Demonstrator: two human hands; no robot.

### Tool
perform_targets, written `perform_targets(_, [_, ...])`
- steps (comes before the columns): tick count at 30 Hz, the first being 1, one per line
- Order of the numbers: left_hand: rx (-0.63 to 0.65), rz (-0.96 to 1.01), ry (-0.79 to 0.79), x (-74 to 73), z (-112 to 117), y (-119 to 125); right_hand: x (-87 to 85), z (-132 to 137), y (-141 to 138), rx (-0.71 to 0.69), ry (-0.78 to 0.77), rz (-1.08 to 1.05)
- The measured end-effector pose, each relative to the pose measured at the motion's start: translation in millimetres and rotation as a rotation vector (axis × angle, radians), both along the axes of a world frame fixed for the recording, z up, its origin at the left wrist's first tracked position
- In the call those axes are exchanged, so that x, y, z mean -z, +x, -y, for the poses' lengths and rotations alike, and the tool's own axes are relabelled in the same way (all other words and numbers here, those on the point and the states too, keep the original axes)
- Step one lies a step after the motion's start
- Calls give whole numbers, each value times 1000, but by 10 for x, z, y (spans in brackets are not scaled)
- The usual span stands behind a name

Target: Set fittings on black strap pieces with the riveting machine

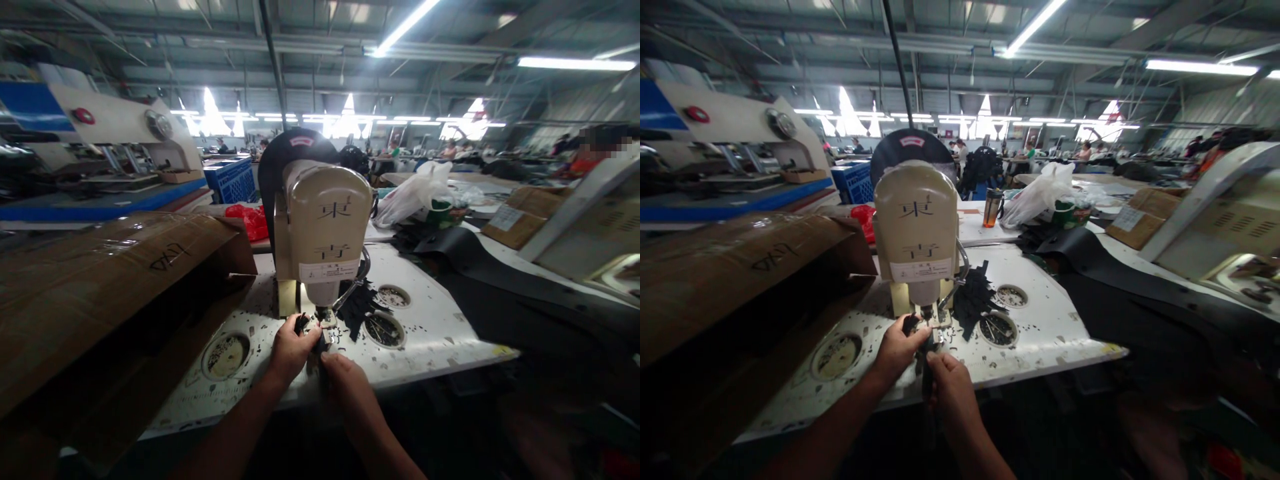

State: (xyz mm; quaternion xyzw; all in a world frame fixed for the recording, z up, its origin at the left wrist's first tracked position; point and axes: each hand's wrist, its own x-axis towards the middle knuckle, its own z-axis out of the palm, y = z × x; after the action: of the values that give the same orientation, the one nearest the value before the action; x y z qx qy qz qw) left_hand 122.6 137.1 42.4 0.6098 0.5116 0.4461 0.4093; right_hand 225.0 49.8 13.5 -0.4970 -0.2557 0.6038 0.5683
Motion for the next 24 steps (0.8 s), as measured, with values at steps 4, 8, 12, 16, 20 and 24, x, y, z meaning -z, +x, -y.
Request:
perform_targets(4, [-16,112,-32,-17,16,-14,38,-30,-10,7,16,-22])
perform_targets(8, [-118,202,-108,-81,77,-110,28,-38,-20,6,32,-25])
perform_targets(12, [-171,312,-236,-146,271,-212,-72,-3,-23,17,-6,-10])
perform_targets(16, [-159,472,-286,-187,602,-278,-121,16,-24,28,-8,-23])
perform_targets(20, [-195,469,-382,-68,908,-354,-85,-27,-20,25,-21,3])
perform_targets(24, [-187,454,-451,196,1086,-463,-84,-49,-19,20,-28,-4])
